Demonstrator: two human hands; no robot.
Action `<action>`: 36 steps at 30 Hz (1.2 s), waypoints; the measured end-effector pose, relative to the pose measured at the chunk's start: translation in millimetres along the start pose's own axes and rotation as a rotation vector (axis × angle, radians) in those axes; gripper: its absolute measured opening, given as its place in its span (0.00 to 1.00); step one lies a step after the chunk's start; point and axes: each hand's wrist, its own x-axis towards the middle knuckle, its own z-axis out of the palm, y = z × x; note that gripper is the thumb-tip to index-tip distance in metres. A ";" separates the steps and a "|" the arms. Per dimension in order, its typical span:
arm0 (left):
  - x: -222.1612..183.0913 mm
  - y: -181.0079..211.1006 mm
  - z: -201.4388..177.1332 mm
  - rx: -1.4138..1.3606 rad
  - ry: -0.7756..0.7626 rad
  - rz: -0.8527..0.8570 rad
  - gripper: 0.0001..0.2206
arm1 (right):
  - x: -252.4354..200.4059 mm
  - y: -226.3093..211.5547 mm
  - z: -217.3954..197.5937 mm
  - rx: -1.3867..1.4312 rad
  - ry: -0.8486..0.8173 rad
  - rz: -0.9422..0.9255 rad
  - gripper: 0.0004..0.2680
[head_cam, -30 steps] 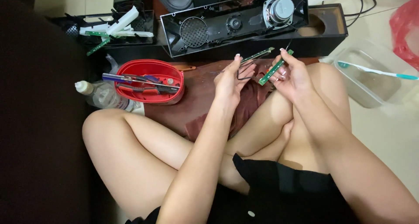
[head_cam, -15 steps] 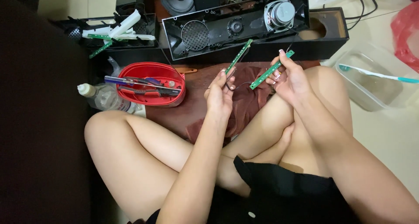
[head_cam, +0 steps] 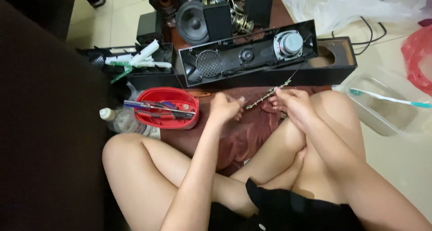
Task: Cleaning the internal components and grill of a disassembled speaker using brushes and a cloth.
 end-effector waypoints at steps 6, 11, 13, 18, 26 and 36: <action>-21.4 92.3 -20.9 0.347 0.419 0.447 0.09 | 13.4 -19.5 -23.5 -0.176 0.132 -0.142 0.10; 1.7 124.1 -7.4 0.795 0.354 0.768 0.35 | 33.0 -61.4 -48.0 -0.274 0.174 -0.141 0.10; 16.8 130.6 3.0 0.992 0.246 0.714 0.45 | 40.4 -70.0 -54.6 -0.274 0.201 -0.084 0.10; 80.3 99.0 33.9 1.320 0.476 0.746 0.37 | 47.7 -77.1 -45.4 -0.206 0.166 0.090 0.11; 100.9 89.0 24.7 1.268 0.301 0.656 0.49 | 44.4 -73.4 -21.5 -0.301 0.116 0.128 0.11; 52.0 113.7 -0.7 0.856 0.181 0.698 0.44 | 31.1 -88.4 -41.4 0.000 0.131 0.069 0.06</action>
